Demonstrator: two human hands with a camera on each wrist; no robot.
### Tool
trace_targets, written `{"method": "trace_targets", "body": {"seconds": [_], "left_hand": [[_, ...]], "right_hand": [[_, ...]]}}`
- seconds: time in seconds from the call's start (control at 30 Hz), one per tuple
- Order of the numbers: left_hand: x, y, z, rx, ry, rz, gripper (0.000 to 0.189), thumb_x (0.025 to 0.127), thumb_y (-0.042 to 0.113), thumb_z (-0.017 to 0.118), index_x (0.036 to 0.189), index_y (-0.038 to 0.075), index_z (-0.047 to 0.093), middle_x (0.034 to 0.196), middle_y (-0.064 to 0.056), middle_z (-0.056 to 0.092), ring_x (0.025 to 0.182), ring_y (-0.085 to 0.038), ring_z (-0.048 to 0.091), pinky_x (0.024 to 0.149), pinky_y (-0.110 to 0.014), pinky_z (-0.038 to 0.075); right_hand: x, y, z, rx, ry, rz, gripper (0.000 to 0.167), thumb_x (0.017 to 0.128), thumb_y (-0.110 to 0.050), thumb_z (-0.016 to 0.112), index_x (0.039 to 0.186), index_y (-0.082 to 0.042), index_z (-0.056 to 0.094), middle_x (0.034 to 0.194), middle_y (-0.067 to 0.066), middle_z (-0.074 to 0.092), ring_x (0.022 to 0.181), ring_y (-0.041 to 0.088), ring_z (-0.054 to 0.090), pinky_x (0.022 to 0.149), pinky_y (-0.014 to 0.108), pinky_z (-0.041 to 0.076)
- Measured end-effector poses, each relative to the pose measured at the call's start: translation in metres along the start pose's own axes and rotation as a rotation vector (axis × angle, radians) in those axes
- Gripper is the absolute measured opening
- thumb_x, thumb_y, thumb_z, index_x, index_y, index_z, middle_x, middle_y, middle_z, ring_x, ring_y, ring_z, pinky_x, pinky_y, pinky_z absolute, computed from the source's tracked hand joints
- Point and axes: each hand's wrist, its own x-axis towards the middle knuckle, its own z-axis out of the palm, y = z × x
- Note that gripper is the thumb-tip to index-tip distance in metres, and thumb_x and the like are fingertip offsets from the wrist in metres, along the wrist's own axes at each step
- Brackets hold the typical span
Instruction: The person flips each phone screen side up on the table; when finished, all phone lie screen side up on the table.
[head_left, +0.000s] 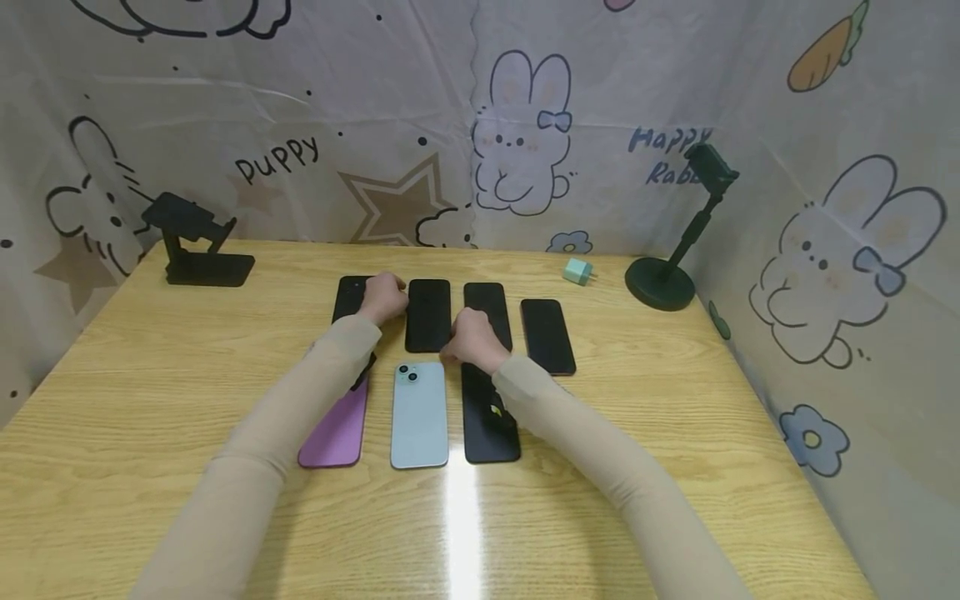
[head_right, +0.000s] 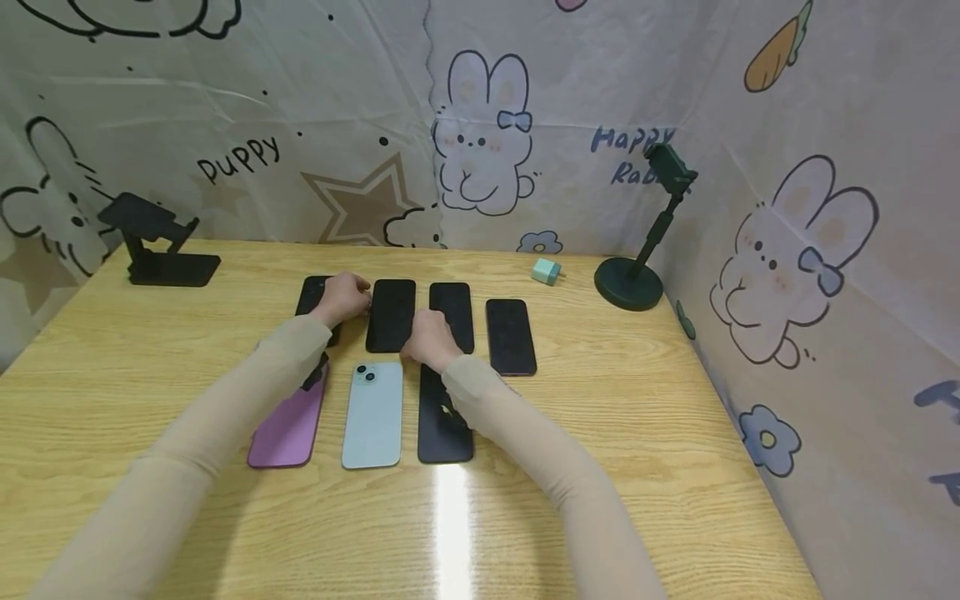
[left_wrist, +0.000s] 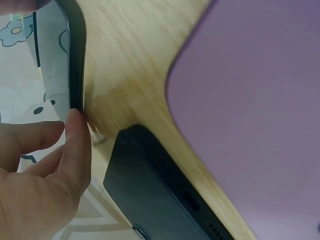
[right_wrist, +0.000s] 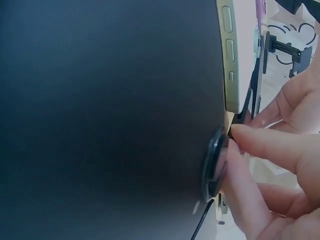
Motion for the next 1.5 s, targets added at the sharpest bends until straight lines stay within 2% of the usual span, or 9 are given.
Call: {"method": "trace_targets", "body": {"seconds": [0.23, 0.43, 0.53, 0.67, 0.83, 0.9, 1.0, 1.23, 1.5], "left_hand": [[0.0, -0.009, -0.01, -0.014, 0.051, 0.046, 0.043, 0.092, 0.002, 0.039, 0.131, -0.011, 0.051, 0.132, -0.026, 0.055, 0.103, -0.034, 0.055, 0.1, -0.042, 0.044], [0.002, -0.021, -0.017, -0.055, 0.161, 0.079, 0.037, 0.09, 0.004, 0.05, 0.123, -0.011, 0.058, 0.118, -0.026, 0.063, 0.105, -0.035, 0.059, 0.094, -0.043, 0.047], [0.001, -0.026, -0.02, -0.072, 0.205, 0.089, 0.034, 0.09, 0.004, 0.055, 0.12, -0.011, 0.06, 0.113, -0.027, 0.064, 0.105, -0.037, 0.06, 0.093, -0.044, 0.048], [-0.001, -0.033, -0.025, -0.088, 0.225, 0.082, 0.035, 0.091, 0.006, 0.057, 0.121, -0.012, 0.059, 0.114, -0.029, 0.063, 0.106, -0.039, 0.06, 0.094, -0.045, 0.048], [-0.003, -0.039, -0.031, -0.071, 0.246, 0.051, 0.038, 0.09, 0.009, 0.061, 0.122, -0.011, 0.058, 0.115, -0.028, 0.063, 0.107, -0.039, 0.059, 0.094, -0.046, 0.047], [-0.004, -0.041, -0.034, -0.063, 0.245, 0.042, 0.04, 0.089, 0.011, 0.063, 0.123, -0.01, 0.058, 0.117, -0.027, 0.063, 0.108, -0.039, 0.059, 0.095, -0.045, 0.047], [-0.006, -0.044, -0.038, -0.037, 0.226, 0.016, 0.043, 0.089, 0.016, 0.064, 0.126, -0.006, 0.057, 0.121, -0.024, 0.062, 0.111, -0.038, 0.058, 0.096, -0.047, 0.046], [-0.01, -0.052, -0.046, 0.096, 0.148, -0.033, 0.052, 0.09, 0.026, 0.063, 0.134, 0.0, 0.052, 0.137, -0.025, 0.05, 0.125, -0.047, 0.042, 0.101, -0.057, 0.037], [-0.005, -0.063, -0.048, 0.118, 0.048, -0.024, 0.061, 0.091, 0.025, 0.06, 0.141, -0.004, 0.041, 0.142, -0.032, 0.039, 0.127, -0.052, 0.034, 0.102, -0.059, 0.033]], "right_hand": [[-0.002, -0.013, -0.002, -0.013, 0.024, 0.007, 0.04, 0.078, -0.012, 0.079, 0.052, -0.007, 0.048, 0.046, -0.001, 0.038, 0.039, 0.011, 0.032, 0.04, 0.023, 0.027], [-0.002, -0.028, 0.0, -0.03, 0.037, -0.04, 0.025, 0.079, -0.016, 0.079, 0.073, -0.002, 0.06, 0.071, 0.0, 0.048, 0.053, 0.01, 0.032, 0.051, 0.023, 0.03], [0.0, -0.036, 0.005, -0.013, -0.003, -0.045, 0.031, 0.08, -0.017, 0.078, 0.068, -0.005, 0.053, 0.063, -0.002, 0.036, 0.05, 0.01, 0.027, 0.049, 0.025, 0.026], [0.002, -0.05, 0.014, -0.021, -0.022, -0.04, 0.027, 0.081, -0.019, 0.078, 0.074, -0.001, 0.059, 0.063, 0.002, 0.047, 0.052, 0.011, 0.032, 0.05, 0.025, 0.031], [0.003, -0.068, 0.026, -0.024, -0.029, -0.04, 0.04, 0.082, -0.023, 0.077, 0.109, 0.004, 0.067, 0.11, 0.013, 0.068, 0.091, 0.021, 0.063, 0.075, 0.029, 0.053], [0.003, -0.074, 0.03, 0.0, -0.022, -0.043, 0.049, 0.081, -0.022, 0.078, 0.12, 0.003, 0.064, 0.125, 0.015, 0.063, 0.112, 0.026, 0.06, 0.088, 0.035, 0.053], [0.004, -0.08, 0.033, 0.018, -0.026, -0.048, 0.049, 0.081, -0.021, 0.078, 0.121, 0.004, 0.063, 0.127, 0.015, 0.062, 0.115, 0.028, 0.059, 0.092, 0.038, 0.052], [0.004, -0.085, 0.036, 0.02, -0.048, -0.031, 0.049, 0.082, -0.021, 0.077, 0.122, 0.003, 0.062, 0.127, 0.015, 0.062, 0.11, 0.025, 0.062, 0.091, 0.036, 0.052], [0.007, -0.085, 0.043, -0.003, -0.062, -0.014, 0.049, 0.086, -0.026, 0.073, 0.124, 0.003, 0.061, 0.124, 0.014, 0.063, 0.103, 0.022, 0.064, 0.089, 0.034, 0.053]]}}
